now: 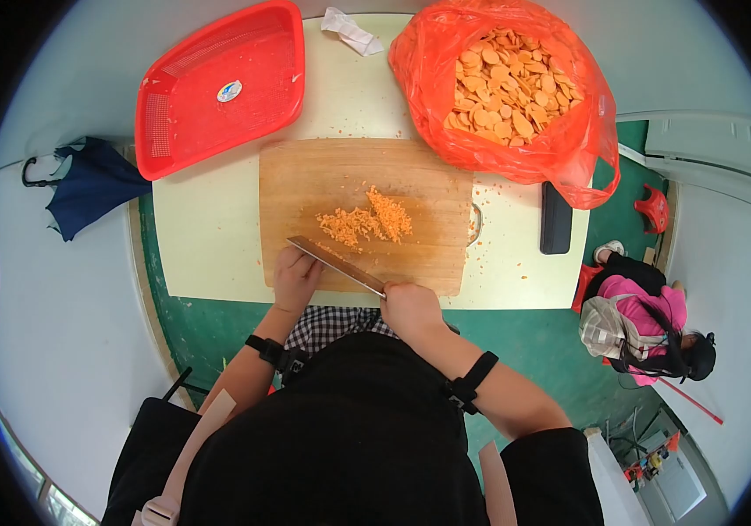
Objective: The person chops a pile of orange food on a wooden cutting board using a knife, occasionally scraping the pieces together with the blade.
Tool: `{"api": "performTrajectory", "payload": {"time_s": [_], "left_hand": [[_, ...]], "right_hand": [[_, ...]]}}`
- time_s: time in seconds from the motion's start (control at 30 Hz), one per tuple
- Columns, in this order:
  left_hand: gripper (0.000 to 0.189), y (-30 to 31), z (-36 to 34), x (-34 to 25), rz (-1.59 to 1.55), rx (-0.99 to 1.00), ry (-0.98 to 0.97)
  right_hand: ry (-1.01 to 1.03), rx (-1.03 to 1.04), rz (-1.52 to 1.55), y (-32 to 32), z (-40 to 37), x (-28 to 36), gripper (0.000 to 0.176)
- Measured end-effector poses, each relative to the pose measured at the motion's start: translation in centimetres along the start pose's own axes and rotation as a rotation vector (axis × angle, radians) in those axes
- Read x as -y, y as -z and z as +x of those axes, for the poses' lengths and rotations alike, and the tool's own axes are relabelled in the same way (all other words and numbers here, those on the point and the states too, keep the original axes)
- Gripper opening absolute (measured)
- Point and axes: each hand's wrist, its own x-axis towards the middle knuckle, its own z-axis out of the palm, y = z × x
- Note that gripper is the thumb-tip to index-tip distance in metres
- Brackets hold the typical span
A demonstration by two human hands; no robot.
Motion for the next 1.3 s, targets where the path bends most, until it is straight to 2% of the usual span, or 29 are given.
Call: {"api": "performTrajectory", "payload": {"time_s": [0.23, 0.33, 0.53, 0.67, 0.87, 0.93, 1.03, 1.17, 1.23, 1.3], "left_hand": [[0.013, -0.3, -0.1, 0.0, 0.010, 0.003, 0.014], [0.013, -0.2, 0.1, -0.2, 0.012, -0.027, 0.001], [0.014, -0.2, -0.1, 0.0, -0.006, -0.030, -0.004], [0.014, 0.0, -0.2, 0.0, 0.004, 0.020, 0.002], [0.014, -0.2, -0.2, 0.0, 0.015, 0.013, -0.005], [0.014, -0.2, -0.2, -0.1, 0.018, 0.004, -0.013], [0.013, 0.0, -0.2, -0.3, 0.027, 0.025, 0.005], [0.012, 0.1, 0.0, -0.3, 0.012, 0.027, 0.005], [0.013, 0.5, -0.1, -0.4, -0.008, 0.028, 0.013], [0.018, 1.0, -0.2, -0.7, -0.068, 0.047, 0.098]], "right_hand": [[0.004, 0.042, -0.029, -0.4, 2.1, 1.4, 0.017], [0.049, -0.057, 0.020, 0.3, 1.5, 0.8, 0.019], [0.049, 0.002, -0.018, 1.5, -0.2, -0.4, 0.018], [0.077, -0.039, -0.004, 1.0, -0.3, -0.3, 0.017], [0.033, -0.006, 0.008, 0.1, 0.3, 0.1, 0.018], [0.010, 0.082, -0.009, 0.2, 1.0, 0.5, 0.019], [0.008, 0.104, -0.036, 0.3, 2.0, 1.4, 0.021], [0.026, 0.057, 0.008, 0.6, 1.8, 0.7, 0.022], [-0.041, -0.009, 0.045, 0.9, 1.3, 0.0, 0.022], [-0.058, 0.004, 0.047, 1.6, 0.8, -0.4, 0.021]]}}
